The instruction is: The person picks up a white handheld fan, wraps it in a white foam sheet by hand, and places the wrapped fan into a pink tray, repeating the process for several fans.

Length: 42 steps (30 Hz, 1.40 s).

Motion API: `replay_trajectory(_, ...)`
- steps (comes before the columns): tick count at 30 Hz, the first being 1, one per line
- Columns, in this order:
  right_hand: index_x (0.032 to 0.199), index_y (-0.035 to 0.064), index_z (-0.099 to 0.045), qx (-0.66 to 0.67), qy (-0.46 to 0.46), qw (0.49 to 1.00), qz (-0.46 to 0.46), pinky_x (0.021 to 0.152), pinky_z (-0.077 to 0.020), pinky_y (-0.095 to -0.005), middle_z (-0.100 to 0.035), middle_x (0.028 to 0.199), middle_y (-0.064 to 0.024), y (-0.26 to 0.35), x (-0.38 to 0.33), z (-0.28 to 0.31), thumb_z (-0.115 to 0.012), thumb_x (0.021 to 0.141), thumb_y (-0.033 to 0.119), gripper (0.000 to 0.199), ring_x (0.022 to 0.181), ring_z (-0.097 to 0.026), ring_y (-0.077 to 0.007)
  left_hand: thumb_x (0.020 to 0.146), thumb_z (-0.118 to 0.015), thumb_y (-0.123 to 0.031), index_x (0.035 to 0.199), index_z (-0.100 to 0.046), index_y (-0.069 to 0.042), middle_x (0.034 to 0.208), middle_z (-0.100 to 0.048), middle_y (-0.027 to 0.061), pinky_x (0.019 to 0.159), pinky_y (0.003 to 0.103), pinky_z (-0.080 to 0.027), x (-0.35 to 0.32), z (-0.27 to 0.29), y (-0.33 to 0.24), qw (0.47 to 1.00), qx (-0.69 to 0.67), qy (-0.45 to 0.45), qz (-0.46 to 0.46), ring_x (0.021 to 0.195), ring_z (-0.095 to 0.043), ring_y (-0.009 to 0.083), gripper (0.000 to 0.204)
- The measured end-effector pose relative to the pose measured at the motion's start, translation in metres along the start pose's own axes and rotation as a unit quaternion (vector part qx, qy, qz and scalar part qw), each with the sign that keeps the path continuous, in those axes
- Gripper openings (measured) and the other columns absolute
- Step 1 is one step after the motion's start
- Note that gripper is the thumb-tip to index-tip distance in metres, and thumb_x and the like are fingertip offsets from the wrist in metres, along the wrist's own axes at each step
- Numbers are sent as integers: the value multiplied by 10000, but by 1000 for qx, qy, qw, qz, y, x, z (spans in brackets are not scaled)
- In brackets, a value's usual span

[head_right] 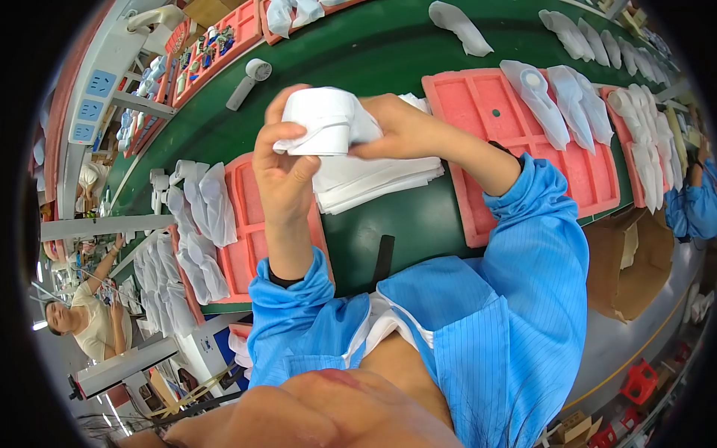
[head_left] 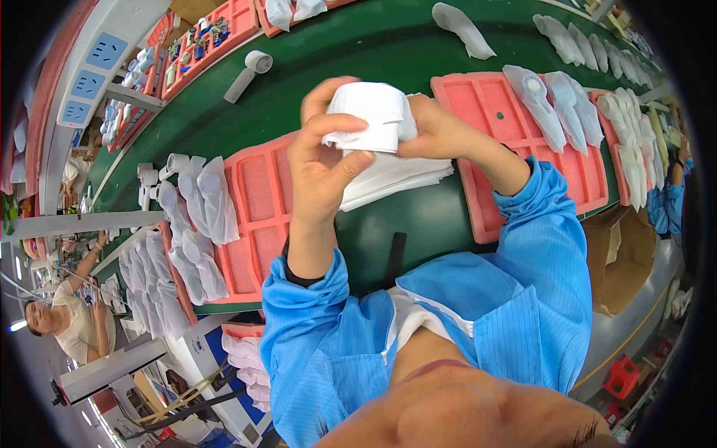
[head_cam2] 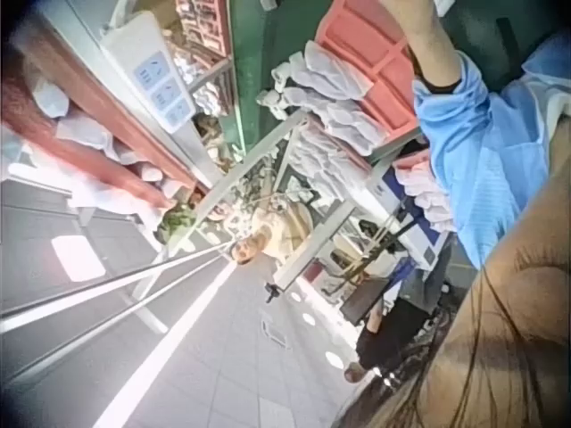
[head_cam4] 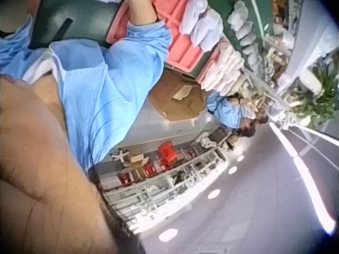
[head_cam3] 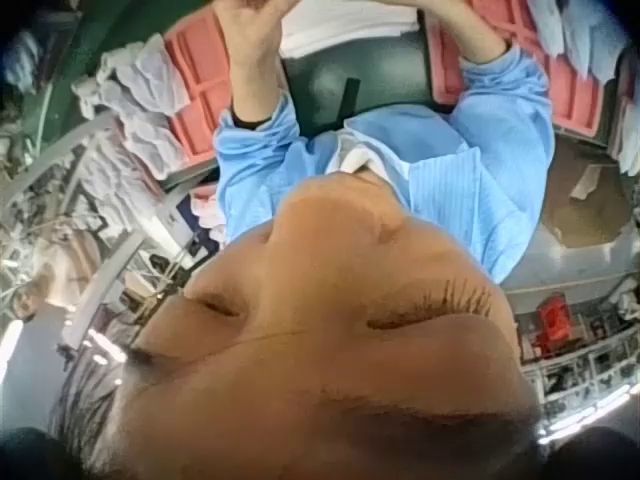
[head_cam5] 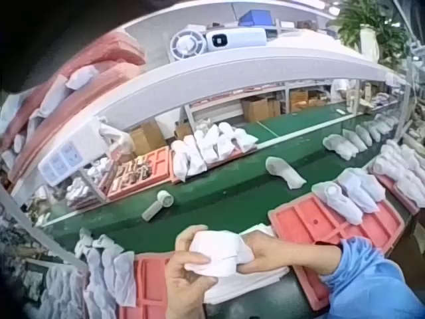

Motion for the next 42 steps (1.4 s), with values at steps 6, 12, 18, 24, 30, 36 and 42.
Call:
replay_trajectory(6,1065,16,-509,-227,-56,969,-79,650,-491,-372,-592,844,-152,-11,1,-4,-723,689,48,434,789,-609,-324,669,-806,-88,1024,-621,-106,1210,-456,95,917,357,-394,-18,14,3,929,221,-293,-46,1109,-478,250,400)
replay_trajectory(12,999,-7,-496,-233,-126,962,-73,591,-473,-403,-571,834,-154,-1,0,-9,-720,697,59,381,769,-586,-352,649,-834,-140,965,-649,-106,1214,-428,91,906,362,-375,-7,-8,-8,850,446,-246,-135,1105,-460,259,367)
replay_trajectory(18,971,-22,-497,-277,-133,949,-74,605,-501,-399,-546,820,-129,3,1,-10,-742,683,74,390,770,-596,-327,658,-824,-136,836,-683,-99,1192,-438,93,925,385,-346,-5,-9,-3,865,359,-330,-117,1120,-441,268,230)
replay_trajectory(24,1026,-21,-526,-168,-81,973,-135,610,-495,-342,-593,844,-119,-10,-2,-1,-713,765,145,361,752,-609,-264,700,-792,-113,836,-675,-60,1168,-457,109,862,338,-399,5,-9,-10,839,460,-248,-149,1011,-509,244,187)
replay_trajectory(30,1047,-5,-579,230,222,894,-314,630,-469,-276,-624,823,-47,-61,-8,-9,-665,850,218,311,727,-568,-128,735,-763,-130,849,-671,-41,967,-553,86,697,249,-448,13,81,60,938,94,-286,172,747,-576,175,172)
replay_trajectory(36,1036,10,-611,-206,15,913,-352,699,-510,-326,-669,905,-114,-248,5,61,-651,828,262,329,824,-640,-231,716,-771,-217,907,-612,-49,904,-607,107,672,360,-483,9,3,136,879,449,-33,159,782,-615,265,299)
replay_trajectory(42,1125,-12,-570,-657,16,672,-343,772,-535,-428,-615,1066,-233,-285,32,70,-527,832,140,333,945,-620,-376,687,-765,-237,899,-595,-53,855,-574,149,639,421,-483,-10,-38,176,847,515,62,120,761,-595,325,328)
Point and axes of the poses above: each hand's wrist, its own x-axis towards the middle knuckle, its own z-axis out of the back of the hand, y = z × x, the point moved 7 cm from there along x, towards the middle knuckle
